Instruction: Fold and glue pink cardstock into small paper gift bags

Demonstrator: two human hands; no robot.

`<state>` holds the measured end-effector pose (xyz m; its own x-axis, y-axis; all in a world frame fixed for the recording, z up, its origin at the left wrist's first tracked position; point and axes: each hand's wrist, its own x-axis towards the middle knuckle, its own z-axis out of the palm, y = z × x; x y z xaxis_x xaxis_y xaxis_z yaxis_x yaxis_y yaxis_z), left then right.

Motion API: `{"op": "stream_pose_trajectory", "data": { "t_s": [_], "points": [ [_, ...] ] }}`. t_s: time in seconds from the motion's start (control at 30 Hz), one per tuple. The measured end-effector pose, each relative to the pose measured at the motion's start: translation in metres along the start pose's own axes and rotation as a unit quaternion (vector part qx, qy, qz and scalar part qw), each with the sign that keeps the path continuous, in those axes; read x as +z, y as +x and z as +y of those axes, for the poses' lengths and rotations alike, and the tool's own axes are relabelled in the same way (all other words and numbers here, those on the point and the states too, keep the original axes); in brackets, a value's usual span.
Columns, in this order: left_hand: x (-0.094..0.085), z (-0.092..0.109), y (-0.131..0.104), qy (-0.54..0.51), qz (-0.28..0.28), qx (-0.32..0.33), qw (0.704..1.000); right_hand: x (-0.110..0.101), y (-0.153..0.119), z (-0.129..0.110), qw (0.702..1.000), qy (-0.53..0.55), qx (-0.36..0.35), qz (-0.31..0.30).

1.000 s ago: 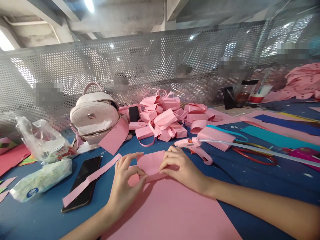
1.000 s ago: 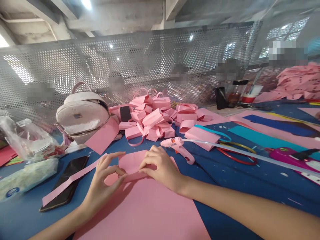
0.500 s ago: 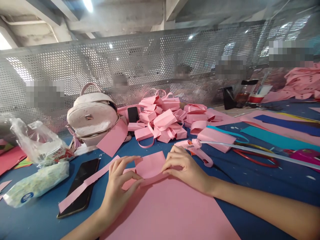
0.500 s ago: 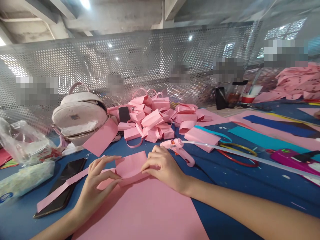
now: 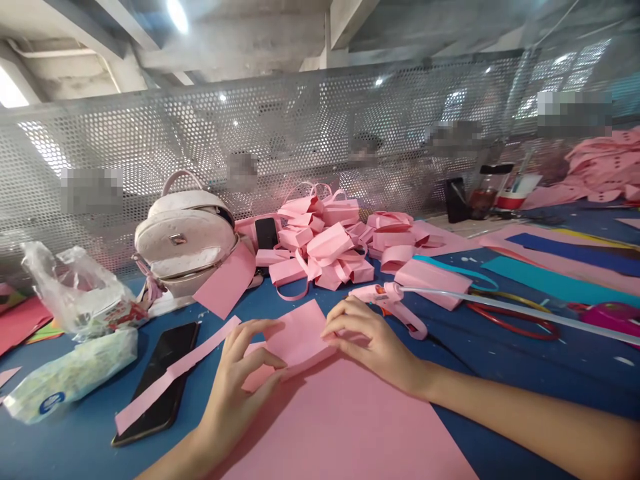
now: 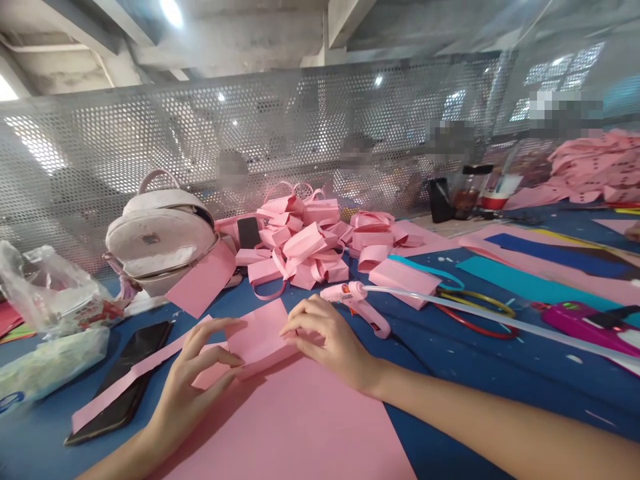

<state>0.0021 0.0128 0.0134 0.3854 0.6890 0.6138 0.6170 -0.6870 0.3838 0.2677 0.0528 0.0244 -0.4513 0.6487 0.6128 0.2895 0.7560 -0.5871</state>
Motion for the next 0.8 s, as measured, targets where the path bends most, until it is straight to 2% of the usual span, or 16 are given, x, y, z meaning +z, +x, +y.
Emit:
{"op": "stream_pose_trajectory", "data": {
  "t_s": [0.3,0.8],
  "points": [
    [0.0003,0.0014,0.0004,0.006,0.010,0.007,1.000,0.0006,-0.0021,0.0001,1.000,0.006,0.005,-0.001],
    [0.0009,0.0015,0.0005,0.024,0.002,0.015,1.000,0.0004,-0.0029,0.0003,0.996,-0.069,-0.046,-0.035]
  ]
}}
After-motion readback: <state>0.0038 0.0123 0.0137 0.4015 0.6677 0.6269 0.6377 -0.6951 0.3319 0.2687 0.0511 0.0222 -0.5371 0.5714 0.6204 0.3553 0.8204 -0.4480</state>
